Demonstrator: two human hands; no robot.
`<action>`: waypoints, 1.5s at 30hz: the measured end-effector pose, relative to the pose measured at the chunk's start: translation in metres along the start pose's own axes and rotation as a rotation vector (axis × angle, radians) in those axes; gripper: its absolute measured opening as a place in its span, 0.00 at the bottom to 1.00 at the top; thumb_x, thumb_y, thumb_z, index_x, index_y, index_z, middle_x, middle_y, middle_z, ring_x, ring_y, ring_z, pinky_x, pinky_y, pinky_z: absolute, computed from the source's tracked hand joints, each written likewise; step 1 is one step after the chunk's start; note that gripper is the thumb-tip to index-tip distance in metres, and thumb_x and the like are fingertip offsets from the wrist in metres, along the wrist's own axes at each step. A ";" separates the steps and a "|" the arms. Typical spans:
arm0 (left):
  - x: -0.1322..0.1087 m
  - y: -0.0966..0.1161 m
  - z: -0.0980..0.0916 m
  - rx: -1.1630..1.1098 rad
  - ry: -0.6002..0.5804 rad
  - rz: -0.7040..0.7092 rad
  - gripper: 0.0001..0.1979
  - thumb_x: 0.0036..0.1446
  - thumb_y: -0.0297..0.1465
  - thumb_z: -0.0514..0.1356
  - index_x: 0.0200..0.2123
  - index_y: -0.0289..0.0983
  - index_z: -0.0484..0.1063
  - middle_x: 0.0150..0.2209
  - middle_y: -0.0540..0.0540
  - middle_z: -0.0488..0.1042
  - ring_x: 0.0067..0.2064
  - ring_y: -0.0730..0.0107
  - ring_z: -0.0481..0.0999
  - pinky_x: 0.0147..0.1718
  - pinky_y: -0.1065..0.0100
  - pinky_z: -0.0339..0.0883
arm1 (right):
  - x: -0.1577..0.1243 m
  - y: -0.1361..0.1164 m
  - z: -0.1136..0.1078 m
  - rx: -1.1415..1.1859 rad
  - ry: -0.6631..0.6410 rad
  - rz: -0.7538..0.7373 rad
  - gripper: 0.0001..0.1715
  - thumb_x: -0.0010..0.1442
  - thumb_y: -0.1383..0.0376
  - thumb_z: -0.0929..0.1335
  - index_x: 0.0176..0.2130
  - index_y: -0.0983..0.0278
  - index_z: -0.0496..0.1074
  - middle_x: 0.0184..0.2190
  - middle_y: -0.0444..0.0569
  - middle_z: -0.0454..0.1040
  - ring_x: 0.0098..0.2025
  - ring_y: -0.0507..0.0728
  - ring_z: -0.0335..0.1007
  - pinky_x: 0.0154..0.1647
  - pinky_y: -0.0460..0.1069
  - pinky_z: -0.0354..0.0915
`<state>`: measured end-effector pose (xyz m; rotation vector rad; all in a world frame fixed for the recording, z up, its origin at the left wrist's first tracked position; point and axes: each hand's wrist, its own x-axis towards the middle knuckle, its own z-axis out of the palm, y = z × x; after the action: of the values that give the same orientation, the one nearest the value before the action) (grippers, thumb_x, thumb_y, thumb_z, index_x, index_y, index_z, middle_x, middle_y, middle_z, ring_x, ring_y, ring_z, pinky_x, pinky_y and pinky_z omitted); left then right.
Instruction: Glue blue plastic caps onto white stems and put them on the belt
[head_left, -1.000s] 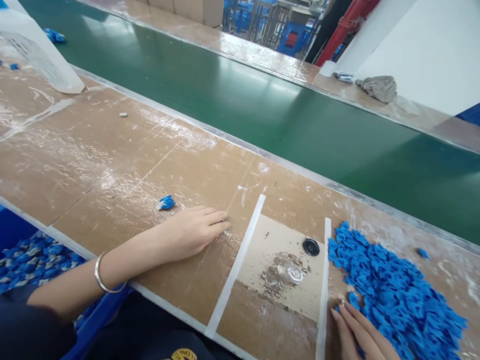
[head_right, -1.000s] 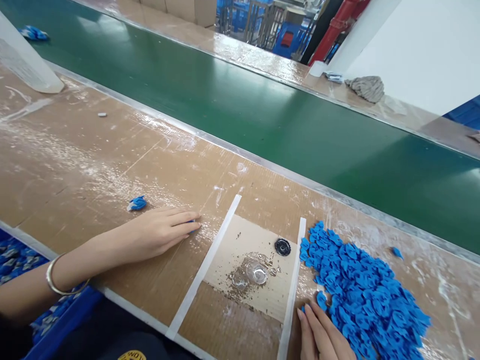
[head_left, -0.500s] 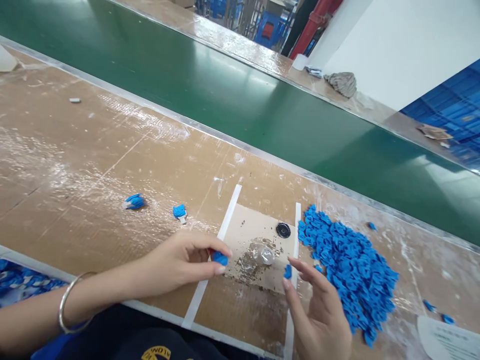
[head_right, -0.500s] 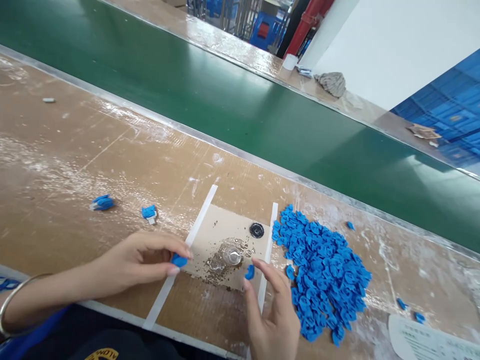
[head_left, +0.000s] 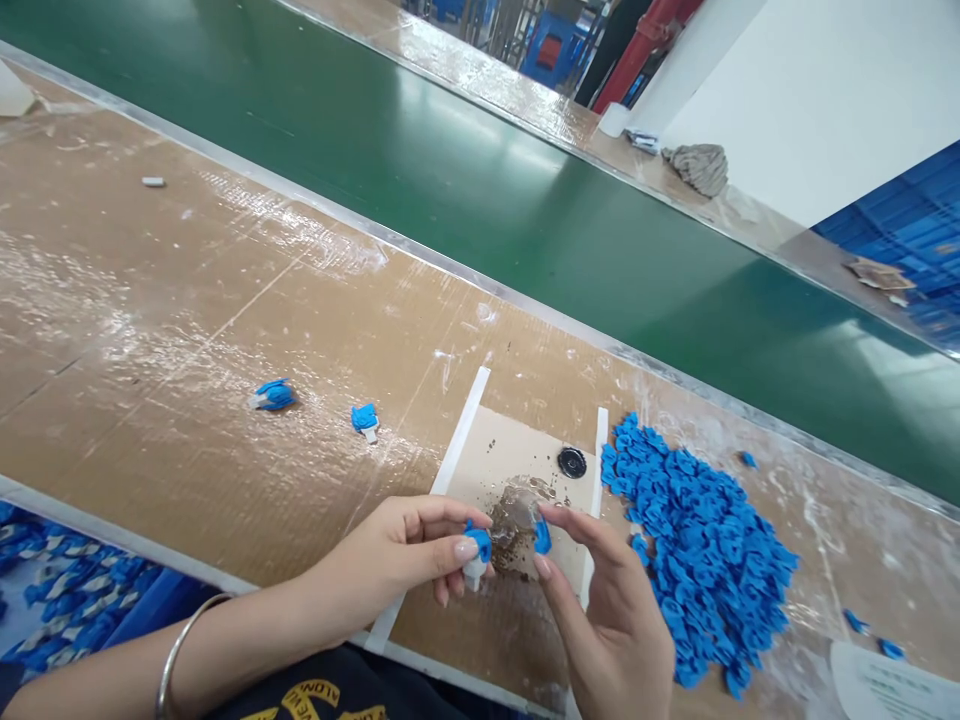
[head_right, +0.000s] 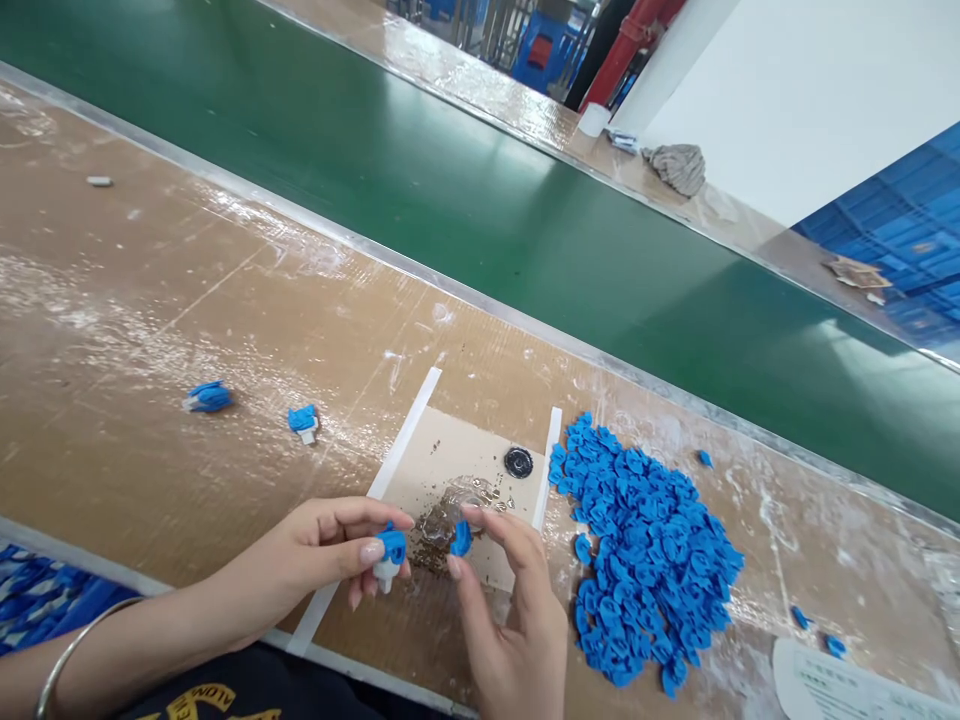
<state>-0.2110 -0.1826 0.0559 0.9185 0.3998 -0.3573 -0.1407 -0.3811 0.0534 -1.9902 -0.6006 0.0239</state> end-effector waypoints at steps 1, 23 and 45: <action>0.002 -0.001 0.003 0.001 -0.002 0.018 0.22 0.54 0.41 0.67 0.48 0.35 0.72 0.33 0.45 0.79 0.29 0.76 0.73 0.29 0.73 0.66 | -0.003 -0.002 0.000 0.138 0.015 0.051 0.22 0.63 0.67 0.70 0.55 0.55 0.68 0.49 0.48 0.77 0.52 0.56 0.72 0.52 0.52 0.70; 0.008 -0.010 0.024 -0.038 -0.112 0.144 0.19 0.61 0.37 0.62 0.52 0.37 0.65 0.31 0.50 0.73 0.29 0.77 0.70 0.31 0.73 0.68 | -0.026 -0.019 0.026 0.429 0.117 0.138 0.20 0.59 0.74 0.71 0.49 0.58 0.70 0.48 0.51 0.78 0.50 0.58 0.75 0.48 0.52 0.75; -0.031 0.032 -0.077 1.715 0.663 0.859 0.07 0.60 0.25 0.55 0.41 0.38 0.70 0.38 0.43 0.78 0.42 0.57 0.75 0.48 0.56 0.66 | 0.003 0.063 -0.054 -0.946 0.065 -0.031 0.24 0.67 0.59 0.55 0.40 0.68 0.74 0.40 0.60 0.76 0.38 0.65 0.71 0.40 0.59 0.66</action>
<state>-0.2377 -0.0975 0.0506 2.7755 0.1725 0.5877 -0.0979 -0.4473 0.0272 -2.8711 -0.6651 -0.4119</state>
